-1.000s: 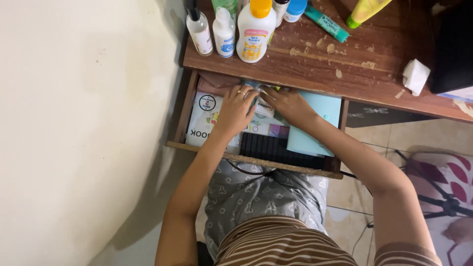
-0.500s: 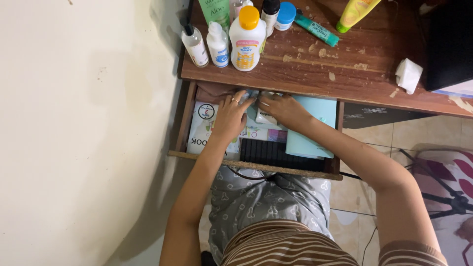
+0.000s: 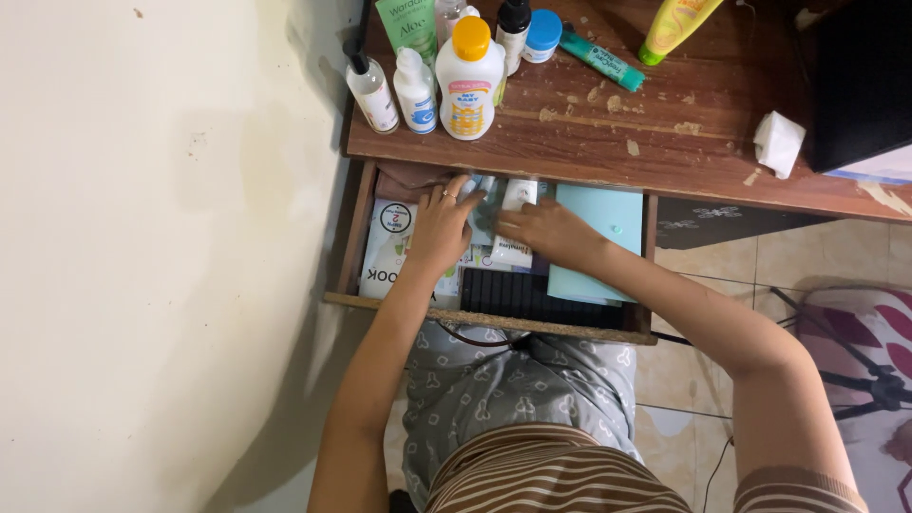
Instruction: Organizing various toiletries and bottles inside a desk drawer.
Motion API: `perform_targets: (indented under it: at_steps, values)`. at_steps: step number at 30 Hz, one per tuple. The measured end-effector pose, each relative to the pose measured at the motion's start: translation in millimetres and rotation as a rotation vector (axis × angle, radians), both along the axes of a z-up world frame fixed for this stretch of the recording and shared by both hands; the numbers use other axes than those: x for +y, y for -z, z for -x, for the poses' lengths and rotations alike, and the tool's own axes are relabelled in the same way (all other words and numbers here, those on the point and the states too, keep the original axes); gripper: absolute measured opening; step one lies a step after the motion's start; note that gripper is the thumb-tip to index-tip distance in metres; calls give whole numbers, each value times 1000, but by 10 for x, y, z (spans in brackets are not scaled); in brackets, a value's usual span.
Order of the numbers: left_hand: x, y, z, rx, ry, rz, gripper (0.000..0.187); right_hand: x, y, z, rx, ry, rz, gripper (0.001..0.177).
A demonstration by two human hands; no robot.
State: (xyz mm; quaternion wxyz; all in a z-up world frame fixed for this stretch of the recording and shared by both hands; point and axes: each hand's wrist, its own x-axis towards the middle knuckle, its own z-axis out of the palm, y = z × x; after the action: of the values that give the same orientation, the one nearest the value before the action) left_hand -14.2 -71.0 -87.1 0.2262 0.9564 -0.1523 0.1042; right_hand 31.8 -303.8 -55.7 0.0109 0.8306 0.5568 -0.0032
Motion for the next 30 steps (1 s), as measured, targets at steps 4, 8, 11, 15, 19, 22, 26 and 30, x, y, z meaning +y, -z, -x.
perform_targets:
  at_steps: [4,8,11,15,19,22,26,30]
  values:
    - [1,25,-5,-19,8,-12,62,28,-142,121,-17,-22,-10,57]
    - [-2,-37,5,-1,0,27,64,-4,-215,161,80,-41,-25,62]
    - [9,-84,9,-23,-18,82,59,-29,-353,167,204,-15,-130,71]
    - [29,-77,29,-133,-34,183,42,-84,-567,178,372,63,-477,71]
    - [-11,-159,70,-193,-35,294,34,-147,-591,130,622,205,-664,71]
    - [-51,-310,128,-167,20,409,28,-226,-456,82,631,357,-794,70]
    - [-194,-537,259,-122,191,674,45,-249,-390,47,733,427,-1014,56]
    - [-479,-808,372,-73,188,760,63,-172,-508,74,790,502,-1123,49]
